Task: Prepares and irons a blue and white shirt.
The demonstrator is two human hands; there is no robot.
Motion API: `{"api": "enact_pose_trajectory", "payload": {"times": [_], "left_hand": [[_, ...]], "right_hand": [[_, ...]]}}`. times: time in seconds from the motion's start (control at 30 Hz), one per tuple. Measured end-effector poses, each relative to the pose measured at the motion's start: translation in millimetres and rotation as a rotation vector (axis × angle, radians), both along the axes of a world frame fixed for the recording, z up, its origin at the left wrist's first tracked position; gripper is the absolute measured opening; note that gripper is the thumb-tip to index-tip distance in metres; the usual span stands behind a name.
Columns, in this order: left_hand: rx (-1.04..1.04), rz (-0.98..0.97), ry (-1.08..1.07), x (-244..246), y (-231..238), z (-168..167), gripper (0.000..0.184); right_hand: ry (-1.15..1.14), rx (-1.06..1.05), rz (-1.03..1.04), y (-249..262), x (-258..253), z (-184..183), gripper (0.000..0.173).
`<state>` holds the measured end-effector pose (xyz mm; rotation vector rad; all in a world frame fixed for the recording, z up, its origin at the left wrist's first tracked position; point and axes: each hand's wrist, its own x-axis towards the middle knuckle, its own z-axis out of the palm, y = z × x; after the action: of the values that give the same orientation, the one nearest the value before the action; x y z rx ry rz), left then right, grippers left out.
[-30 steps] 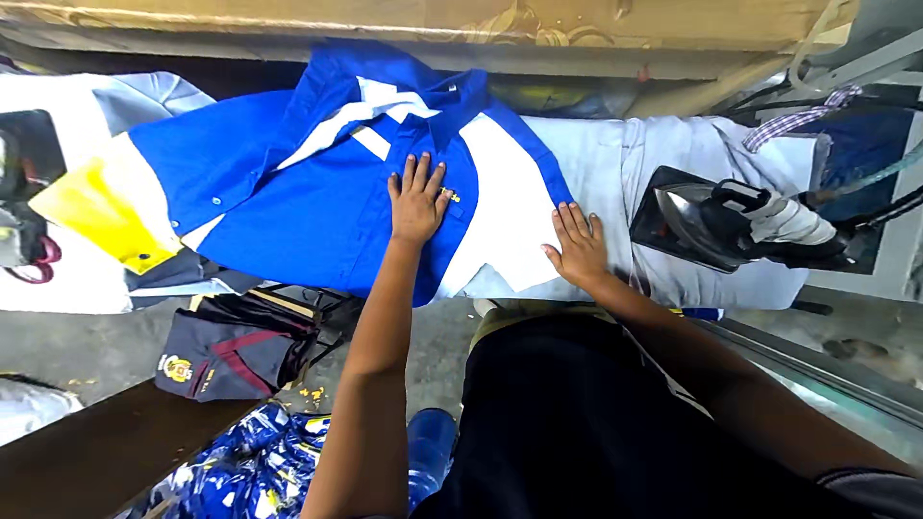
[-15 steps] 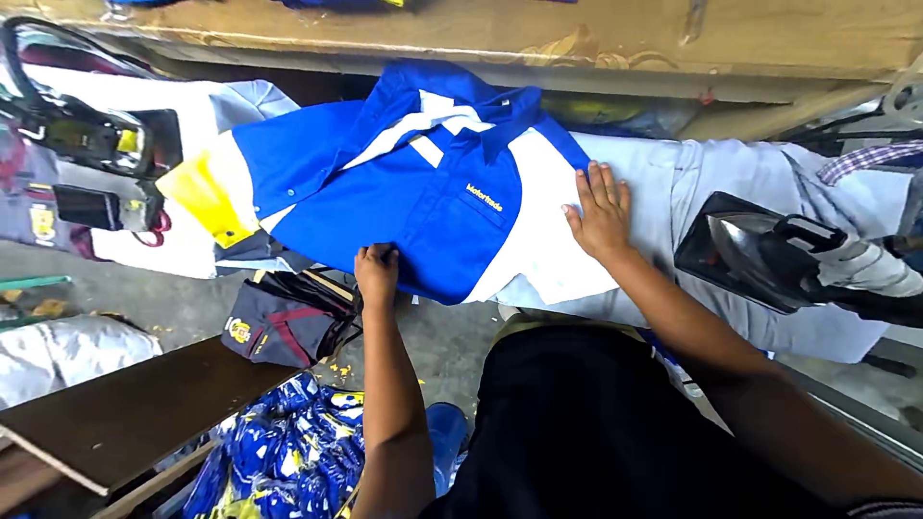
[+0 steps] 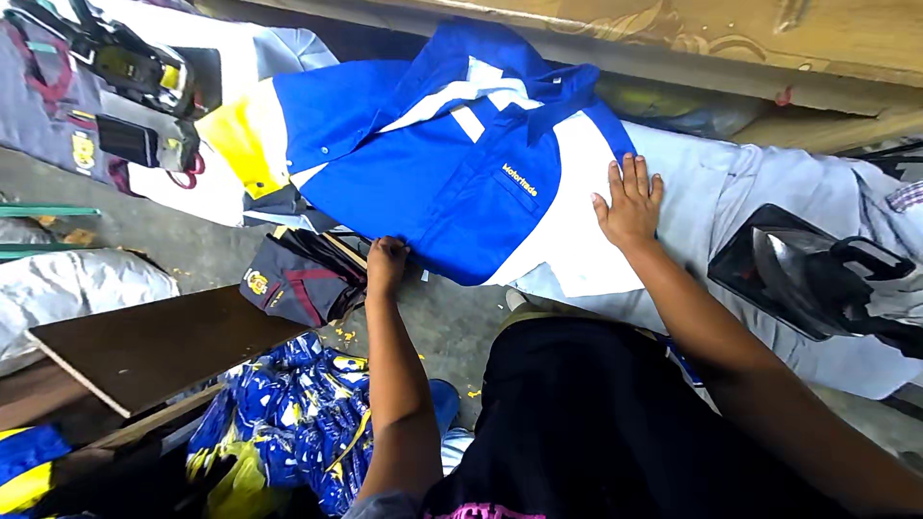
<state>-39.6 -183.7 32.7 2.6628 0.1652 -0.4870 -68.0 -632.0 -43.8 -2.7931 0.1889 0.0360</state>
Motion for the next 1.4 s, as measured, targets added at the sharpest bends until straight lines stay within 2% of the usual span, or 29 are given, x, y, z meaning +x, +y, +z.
{"api": "enact_pose_trajectory", "payload": {"times": [0.17, 0.27, 0.37, 0.47, 0.53, 0.6, 0.67, 0.73, 0.83, 0.9, 0.97, 1.07, 1.17, 1.3, 1.4], "left_hand": [[-0.053, 0.18, 0.035, -0.6, -11.9, 27.0, 0.03], [-0.068, 0.187, -0.116, 18.7, -15.5, 38.1, 0.032], [0.008, 0.15, -0.195, 49.7, -20.9, 32.3, 0.029], [0.049, 0.165, -0.145, 69.4, -25.2, 10.7, 0.029], [0.07, 0.224, -0.173, 69.2, -33.7, 5.4, 0.033], [0.069, 0.226, -0.263, 59.9, -51.6, 13.2, 0.046], [0.035, 0.08, -0.355, 41.0, -86.8, 29.1, 0.046], [-0.046, -0.235, -0.359, 6.0, -135.6, 35.3, 0.035], [-0.18, -0.735, -0.268, -57.6, -195.9, 5.9, 0.024], [-0.189, -0.943, -0.198, -83.2, -210.4, -20.0, 0.026], [-0.159, -0.985, -0.158, -90.2, -211.8, -26.1, 0.028], [-0.174, -0.929, -0.219, -84.1, -212.0, -18.1, 0.019], [-0.245, -0.871, -0.263, -67.6, -227.7, -6.2, 0.02], [-0.307, -0.826, -0.356, -14.9, -267.9, -4.7, 0.029], [-0.214, -0.886, -0.382, 39.8, -299.2, -22.0, 0.038]], "right_hand": [[0.008, -0.01, -0.005, -0.7, -1.1, -1.1, 0.069], [0.01, -0.02, -0.004, -0.7, 0.2, -1.6, 0.069], [-0.009, -0.036, -0.004, 0.0, -1.9, -2.9, 0.068], [-0.011, -0.032, 0.003, -0.2, -1.2, -1.3, 0.067], [-0.017, -0.028, 0.003, 0.8, -1.4, -2.5, 0.067], [-0.03, -0.033, 0.0, 1.2, -1.5, -3.0, 0.067], [-0.017, -0.03, -0.007, 1.5, 0.4, -1.8, 0.067], [-0.004, -0.025, -0.01, 1.1, -0.5, -2.0, 0.067], [-0.024, -0.03, -0.004, 2.1, -0.4, -4.9, 0.068], [-0.018, -0.022, -0.01, 2.3, 0.0, -4.1, 0.067], [-0.016, -0.015, -0.015, 1.6, 1.2, -1.2, 0.066], [-0.04, -0.009, -0.013, 0.9, 0.7, -3.7, 0.065], [-0.133, 0.031, -0.034, -0.6, -6.5, 4.1, 0.065], [-0.127, 0.093, -0.046, 3.0, -61.7, 38.7, 0.067], [-0.059, 0.063, -0.017, 4.5, -108.0, 41.4, 0.068]]}}
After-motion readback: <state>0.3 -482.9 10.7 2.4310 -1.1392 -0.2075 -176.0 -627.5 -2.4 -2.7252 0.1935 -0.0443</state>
